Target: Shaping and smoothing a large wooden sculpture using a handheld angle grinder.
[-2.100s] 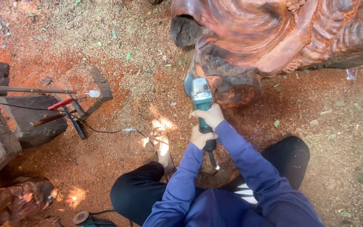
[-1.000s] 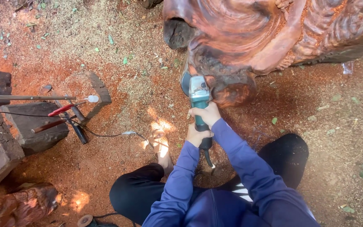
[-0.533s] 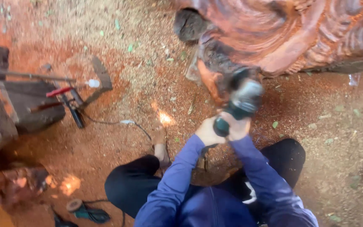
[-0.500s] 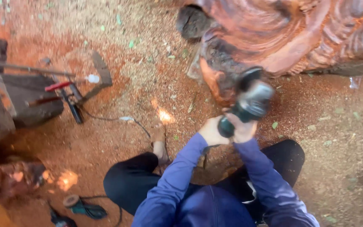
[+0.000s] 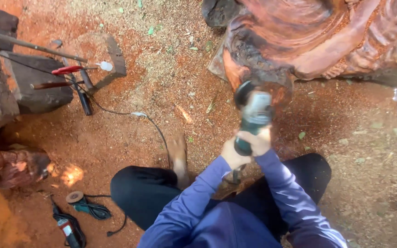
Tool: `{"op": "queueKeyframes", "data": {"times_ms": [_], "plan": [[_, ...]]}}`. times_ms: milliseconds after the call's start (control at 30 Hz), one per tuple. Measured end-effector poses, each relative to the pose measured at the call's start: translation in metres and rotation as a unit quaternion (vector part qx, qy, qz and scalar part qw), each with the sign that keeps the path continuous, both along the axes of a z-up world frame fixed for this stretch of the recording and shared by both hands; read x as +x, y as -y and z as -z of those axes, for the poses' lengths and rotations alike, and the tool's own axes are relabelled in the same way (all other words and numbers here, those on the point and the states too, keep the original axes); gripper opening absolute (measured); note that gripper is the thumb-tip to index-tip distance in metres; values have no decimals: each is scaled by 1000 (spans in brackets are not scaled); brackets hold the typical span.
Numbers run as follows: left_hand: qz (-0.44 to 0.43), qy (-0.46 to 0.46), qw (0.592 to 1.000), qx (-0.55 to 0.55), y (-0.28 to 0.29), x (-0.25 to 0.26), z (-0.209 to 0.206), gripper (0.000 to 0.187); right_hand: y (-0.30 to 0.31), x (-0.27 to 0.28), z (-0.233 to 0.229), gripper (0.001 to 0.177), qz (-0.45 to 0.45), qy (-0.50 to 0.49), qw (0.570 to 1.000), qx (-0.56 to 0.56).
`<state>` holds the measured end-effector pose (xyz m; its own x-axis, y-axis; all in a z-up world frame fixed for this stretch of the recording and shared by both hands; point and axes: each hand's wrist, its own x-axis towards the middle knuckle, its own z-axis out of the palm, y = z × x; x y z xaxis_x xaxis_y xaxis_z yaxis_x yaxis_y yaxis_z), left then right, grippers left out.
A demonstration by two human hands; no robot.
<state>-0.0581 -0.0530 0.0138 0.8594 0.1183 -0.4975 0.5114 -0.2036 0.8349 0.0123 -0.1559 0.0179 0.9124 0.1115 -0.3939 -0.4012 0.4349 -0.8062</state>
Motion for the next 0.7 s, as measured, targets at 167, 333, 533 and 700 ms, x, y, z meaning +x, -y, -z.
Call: {"op": "queueKeyframes", "data": {"times_ms": [167, 333, 533, 700], "plan": [[-46, 10, 998, -35, -37, -24, 56, 58, -58, -7, 39, 88, 15, -40, 995, -88], [-19, 26, 998, -55, -74, 1, 48, 57, -84, 0, 45, 72, -10, -60, 995, -74], [2, 18, 998, -54, -79, 19, 49, 56, -79, 10, 5, 42, -68, -169, 983, 4], [4, 14, 999, -44, -78, 22, 52, 55, -87, 7, 16, 74, -29, -170, 985, -27]]}}
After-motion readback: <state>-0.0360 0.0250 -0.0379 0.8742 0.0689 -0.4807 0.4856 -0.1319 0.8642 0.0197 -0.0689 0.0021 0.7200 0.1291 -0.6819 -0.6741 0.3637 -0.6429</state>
